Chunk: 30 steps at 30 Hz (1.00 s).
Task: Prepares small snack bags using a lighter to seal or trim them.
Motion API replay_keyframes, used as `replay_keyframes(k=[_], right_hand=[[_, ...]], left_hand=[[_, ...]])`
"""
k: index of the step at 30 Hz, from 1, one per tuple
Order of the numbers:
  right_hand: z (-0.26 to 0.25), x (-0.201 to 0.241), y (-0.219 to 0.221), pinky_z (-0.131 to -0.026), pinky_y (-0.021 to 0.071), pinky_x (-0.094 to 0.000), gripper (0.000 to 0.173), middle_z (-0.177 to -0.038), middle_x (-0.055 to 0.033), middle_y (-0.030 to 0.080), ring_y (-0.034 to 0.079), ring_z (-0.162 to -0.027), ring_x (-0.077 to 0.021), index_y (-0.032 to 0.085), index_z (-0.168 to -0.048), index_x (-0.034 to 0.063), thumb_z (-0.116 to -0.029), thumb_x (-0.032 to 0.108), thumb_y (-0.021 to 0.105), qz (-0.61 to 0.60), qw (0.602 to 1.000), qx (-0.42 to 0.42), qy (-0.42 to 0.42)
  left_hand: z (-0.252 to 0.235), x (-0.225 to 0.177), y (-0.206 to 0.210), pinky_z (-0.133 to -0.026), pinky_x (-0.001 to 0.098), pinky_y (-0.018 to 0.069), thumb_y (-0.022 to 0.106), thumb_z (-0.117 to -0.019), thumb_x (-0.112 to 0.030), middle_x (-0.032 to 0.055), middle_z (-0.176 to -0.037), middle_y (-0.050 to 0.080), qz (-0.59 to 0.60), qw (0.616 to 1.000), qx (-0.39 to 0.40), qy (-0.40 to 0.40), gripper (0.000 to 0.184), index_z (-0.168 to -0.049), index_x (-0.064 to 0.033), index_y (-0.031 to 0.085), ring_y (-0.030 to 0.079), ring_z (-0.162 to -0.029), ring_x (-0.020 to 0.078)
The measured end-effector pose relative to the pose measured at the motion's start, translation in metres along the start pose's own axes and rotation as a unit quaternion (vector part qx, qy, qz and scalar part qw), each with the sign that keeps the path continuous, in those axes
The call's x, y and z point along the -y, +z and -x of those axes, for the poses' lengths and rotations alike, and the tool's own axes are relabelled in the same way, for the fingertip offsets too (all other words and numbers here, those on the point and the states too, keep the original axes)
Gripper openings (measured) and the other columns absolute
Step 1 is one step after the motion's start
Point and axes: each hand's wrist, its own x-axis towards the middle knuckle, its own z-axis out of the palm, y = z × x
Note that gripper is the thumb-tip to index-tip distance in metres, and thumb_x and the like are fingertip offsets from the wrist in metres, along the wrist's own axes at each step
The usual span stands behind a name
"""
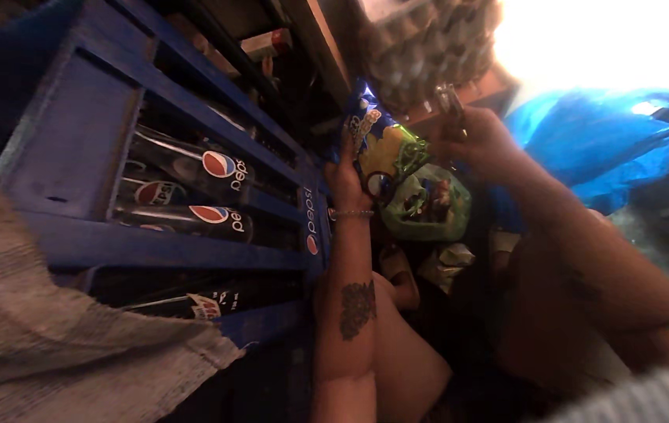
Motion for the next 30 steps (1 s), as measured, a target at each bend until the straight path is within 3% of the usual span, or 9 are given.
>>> replay_keyframes(k=[4, 8, 12, 15, 18, 23, 27, 30], right_hand=[[-0.002, 0.002, -0.001, -0.07, 0.0589, -0.0218, 0.018, -0.087, 0.0009, 0.065, 0.065, -0.074, -0.004, 0.06, -0.109, 0.0018, -0.0921, -0.001, 0.068, -0.019, 1.0, -0.007, -0.002], [-0.005, -0.004, 0.006, -0.073, 0.0592, -0.0224, 0.02, -0.091, 0.0028, 0.069, 0.067, -0.079, -0.0035, 0.062, -0.111, 0.0047, -0.0927, 0.003, 0.07, -0.062, 0.996, -0.061, 0.0], [-0.005, -0.01, 0.01, -0.067, 0.058, -0.0229, 0.024, -0.088, 0.002, 0.066, 0.064, -0.072, -0.0049, 0.062, -0.111, 0.0049, -0.0909, 0.009, 0.074, -0.073, 0.995, -0.06, 0.035], [-0.003, -0.015, 0.015, -0.064, 0.0588, -0.0243, 0.03, -0.083, 0.0004, 0.066, 0.064, -0.067, -0.0066, 0.061, -0.11, 0.0038, -0.0855, 0.009, 0.079, -0.075, 0.994, -0.052, 0.055], [0.0, -0.016, 0.027, -0.067, 0.0588, -0.0218, 0.036, -0.084, 0.0025, 0.067, 0.065, -0.071, -0.0033, 0.062, -0.11, 0.0046, -0.0815, 0.005, 0.082, -0.067, 0.994, -0.074, 0.048], [0.0, -0.025, 0.036, -0.072, 0.0616, -0.026, 0.034, -0.09, -0.0004, 0.072, 0.07, -0.076, -0.007, 0.062, -0.11, 0.0036, -0.0819, 0.001, 0.08, -0.096, 0.989, -0.114, 0.001], [0.001, -0.018, 0.034, -0.082, 0.0608, -0.0251, 0.041, -0.101, -0.0033, 0.071, 0.07, -0.089, -0.0069, 0.059, -0.12, 0.0011, -0.0837, -0.002, 0.077, -0.074, 0.994, -0.081, -0.017], [-0.001, -0.01, 0.032, -0.083, 0.061, -0.0266, 0.044, -0.105, -0.0062, 0.069, 0.07, -0.092, -0.0087, 0.056, -0.122, 0.0004, -0.0838, 0.0, 0.078, -0.046, 0.996, -0.073, -0.012]], left_hand=[[0.0, -0.002, 0.001, -0.079, 0.0388, 0.0618, 0.057, -0.1049, -0.038, 0.0085, -0.095, 0.07, 0.021, 1.0, 0.013, 0.007, 0.036, -0.116, -0.0036, 0.062, 0.071, -0.087, 0.0182], [0.002, 0.006, 0.0, -0.086, 0.0419, 0.0607, 0.051, -0.107, -0.038, 0.0105, -0.111, 0.069, 0.096, 0.995, 0.02, -0.021, 0.041, -0.132, -0.0059, 0.055, 0.07, -0.1, 0.0207], [0.004, 0.009, -0.001, -0.092, 0.0435, 0.0583, 0.047, -0.1084, -0.039, 0.0104, -0.12, 0.066, 0.13, 0.991, 0.002, -0.021, 0.045, -0.141, -0.0089, 0.047, 0.067, -0.109, 0.0212], [0.006, 0.01, 0.0, -0.094, 0.0443, 0.0576, 0.047, -0.1081, -0.041, 0.01, -0.122, 0.066, 0.14, 0.99, -0.002, -0.021, 0.046, -0.141, -0.0093, 0.048, 0.067, -0.11, 0.0215], [0.011, 0.014, 0.005, -0.089, 0.0418, 0.0591, 0.046, -0.1087, -0.04, 0.0091, -0.113, 0.067, 0.134, 0.991, -0.004, -0.011, 0.042, -0.134, -0.0075, 0.053, 0.068, -0.104, 0.0194], [0.017, 0.019, 0.01, -0.092, 0.042, 0.0579, 0.044, -0.1089, -0.042, 0.0104, -0.118, 0.066, 0.139, 0.99, 0.011, -0.019, 0.046, -0.138, -0.0074, 0.05, 0.067, -0.108, 0.0205], [0.009, 0.017, 0.003, -0.091, 0.0432, 0.059, 0.044, -0.1088, -0.042, 0.0099, -0.116, 0.068, 0.14, 0.989, 0.044, 0.0, 0.044, -0.134, -0.0068, 0.054, 0.068, -0.106, 0.0208], [0.005, 0.011, 0.001, -0.091, 0.0434, 0.0591, 0.046, -0.1087, -0.041, 0.0098, -0.117, 0.068, 0.14, 0.989, 0.049, 0.005, 0.043, -0.134, -0.0074, 0.054, 0.068, -0.108, 0.0205]])
